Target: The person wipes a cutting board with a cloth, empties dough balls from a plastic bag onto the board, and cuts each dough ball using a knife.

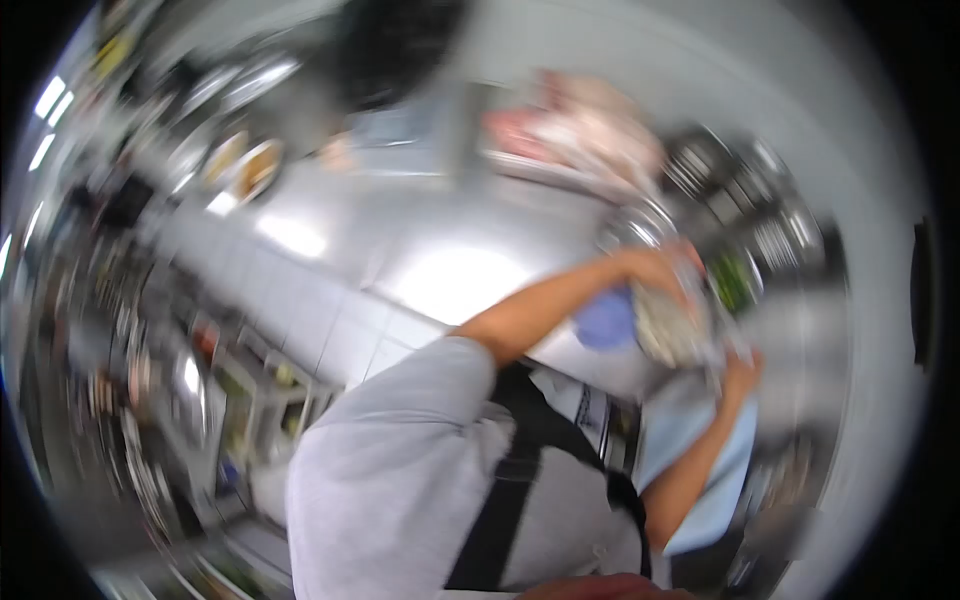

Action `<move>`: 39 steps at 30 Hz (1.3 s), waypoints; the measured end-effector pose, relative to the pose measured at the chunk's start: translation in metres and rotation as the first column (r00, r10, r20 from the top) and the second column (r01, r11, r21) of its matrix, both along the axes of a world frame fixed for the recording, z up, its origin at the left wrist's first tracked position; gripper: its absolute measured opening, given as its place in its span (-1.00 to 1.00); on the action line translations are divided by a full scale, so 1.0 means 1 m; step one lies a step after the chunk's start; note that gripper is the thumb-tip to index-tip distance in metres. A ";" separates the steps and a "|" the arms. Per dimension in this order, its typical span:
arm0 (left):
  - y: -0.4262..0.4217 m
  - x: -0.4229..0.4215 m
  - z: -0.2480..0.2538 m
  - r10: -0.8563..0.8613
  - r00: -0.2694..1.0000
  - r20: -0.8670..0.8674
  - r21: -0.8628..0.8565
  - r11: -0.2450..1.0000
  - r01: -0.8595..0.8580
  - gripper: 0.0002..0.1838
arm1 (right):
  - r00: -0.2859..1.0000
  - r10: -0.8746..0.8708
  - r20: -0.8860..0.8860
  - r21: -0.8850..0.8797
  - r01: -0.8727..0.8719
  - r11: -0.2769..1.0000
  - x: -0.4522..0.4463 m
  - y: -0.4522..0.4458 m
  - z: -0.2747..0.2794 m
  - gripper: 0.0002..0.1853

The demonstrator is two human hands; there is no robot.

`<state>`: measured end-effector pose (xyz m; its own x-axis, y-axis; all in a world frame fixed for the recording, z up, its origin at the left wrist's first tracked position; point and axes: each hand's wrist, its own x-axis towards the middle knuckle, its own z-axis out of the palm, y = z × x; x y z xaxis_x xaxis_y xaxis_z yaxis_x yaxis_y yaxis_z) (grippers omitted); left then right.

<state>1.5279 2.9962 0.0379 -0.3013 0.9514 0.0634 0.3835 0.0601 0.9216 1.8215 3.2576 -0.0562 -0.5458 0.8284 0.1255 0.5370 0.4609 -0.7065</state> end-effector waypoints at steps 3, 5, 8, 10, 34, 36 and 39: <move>0.051 -0.009 -0.065 -0.223 0.920 -0.322 -0.081 0.975 0.208 -0.35 | 0.994 0.111 0.021 -0.062 -0.109 0.992 0.000 0.017 0.004 -0.56; 0.043 -0.008 -0.059 -0.036 0.987 -0.155 -0.024 0.999 0.032 -0.56 | 0.945 0.321 0.061 -0.281 -0.292 0.914 0.009 -0.015 0.041 -0.61; 0.022 0.011 -0.028 0.148 0.758 0.635 -0.118 0.989 -0.094 -0.74 | 0.929 0.353 -0.113 -0.546 -0.354 0.759 0.046 0.000 -0.001 -0.65; 0.030 -0.005 -0.044 0.117 0.477 0.871 -0.071 0.991 -0.113 -0.82 | 0.896 0.133 -0.424 -0.717 -0.422 0.555 0.046 0.034 -0.053 -0.55; -0.271 0.100 -0.096 0.804 0.509 -0.307 -0.094 0.506 -0.857 -0.46 | 0.594 -0.569 -0.568 -0.526 0.270 0.807 0.228 0.070 0.002 -0.43; -0.289 0.117 -0.104 0.784 0.520 -0.340 -0.157 0.498 -0.853 -0.46 | 0.574 -0.570 -0.588 -0.536 0.251 0.806 0.238 0.071 0.000 -0.45; -0.290 0.137 -0.098 0.768 0.562 -0.305 -0.206 0.523 -0.827 -0.44 | 0.552 -0.571 -0.608 -0.552 0.224 0.803 0.247 0.071 -0.005 -0.47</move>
<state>1.6649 2.7063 -0.0601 -0.9560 0.2898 -0.0450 0.1676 0.6656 0.7272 2.0690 3.3283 -0.0612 -0.0149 0.9984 -0.0537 -0.1679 -0.0555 -0.9842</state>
